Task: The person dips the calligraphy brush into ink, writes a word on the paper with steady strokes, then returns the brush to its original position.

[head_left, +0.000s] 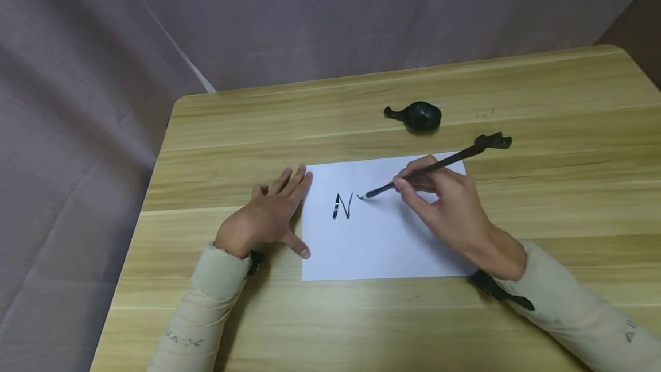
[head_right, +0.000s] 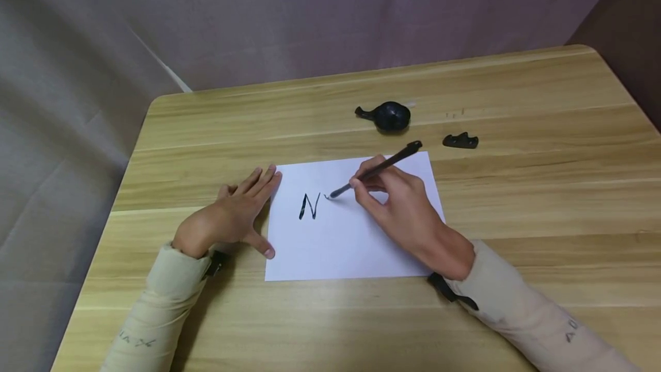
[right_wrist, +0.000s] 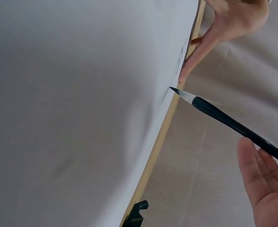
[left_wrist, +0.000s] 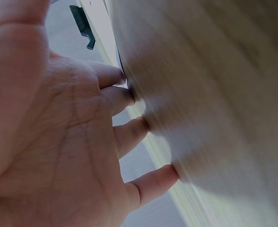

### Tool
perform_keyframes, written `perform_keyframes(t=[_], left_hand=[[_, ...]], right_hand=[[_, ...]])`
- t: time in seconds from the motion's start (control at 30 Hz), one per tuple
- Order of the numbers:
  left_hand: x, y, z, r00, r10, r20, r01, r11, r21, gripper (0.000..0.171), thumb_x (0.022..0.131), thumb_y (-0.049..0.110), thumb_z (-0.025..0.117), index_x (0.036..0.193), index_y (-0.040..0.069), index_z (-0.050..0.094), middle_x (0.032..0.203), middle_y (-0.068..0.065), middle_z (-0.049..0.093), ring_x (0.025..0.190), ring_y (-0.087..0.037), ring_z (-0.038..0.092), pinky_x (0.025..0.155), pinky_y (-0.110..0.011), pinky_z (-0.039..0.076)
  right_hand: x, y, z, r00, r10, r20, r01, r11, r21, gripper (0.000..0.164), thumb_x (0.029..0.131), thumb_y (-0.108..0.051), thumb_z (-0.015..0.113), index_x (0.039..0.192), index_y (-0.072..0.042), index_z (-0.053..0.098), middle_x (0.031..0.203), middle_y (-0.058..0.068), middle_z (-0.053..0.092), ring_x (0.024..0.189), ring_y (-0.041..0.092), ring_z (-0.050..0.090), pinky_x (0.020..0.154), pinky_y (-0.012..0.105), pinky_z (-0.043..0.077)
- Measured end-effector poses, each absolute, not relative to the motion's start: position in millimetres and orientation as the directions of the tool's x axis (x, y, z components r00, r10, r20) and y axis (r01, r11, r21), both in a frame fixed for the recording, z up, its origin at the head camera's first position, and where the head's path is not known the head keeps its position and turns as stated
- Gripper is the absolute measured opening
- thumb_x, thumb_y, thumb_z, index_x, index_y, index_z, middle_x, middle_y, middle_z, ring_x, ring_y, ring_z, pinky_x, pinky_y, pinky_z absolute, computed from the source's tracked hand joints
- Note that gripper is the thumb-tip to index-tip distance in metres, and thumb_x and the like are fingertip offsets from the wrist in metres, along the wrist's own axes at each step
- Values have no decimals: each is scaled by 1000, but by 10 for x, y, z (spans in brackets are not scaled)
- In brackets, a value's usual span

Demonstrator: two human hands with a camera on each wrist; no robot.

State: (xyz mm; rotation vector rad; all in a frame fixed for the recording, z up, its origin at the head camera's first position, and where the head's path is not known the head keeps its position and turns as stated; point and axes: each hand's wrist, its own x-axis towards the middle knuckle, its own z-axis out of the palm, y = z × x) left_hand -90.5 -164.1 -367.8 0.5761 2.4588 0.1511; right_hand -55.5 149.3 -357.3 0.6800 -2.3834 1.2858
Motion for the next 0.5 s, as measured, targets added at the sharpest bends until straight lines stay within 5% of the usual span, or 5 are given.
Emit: perform_keyframes(t=[0.5], left_hand=[[-896, -1634, -3667, -726, 437, -531, 379, 899, 221, 158, 63, 68, 93, 170, 16, -10, 176, -3, -20, 163, -30, -14, 117, -75, 17]], right_hand=[[-327, 1531, -3487, -827, -283, 485, -559, 501, -661, 20, 86, 14, 79, 99, 4, 68, 96, 7, 74, 90, 19, 77, 85, 13, 55]])
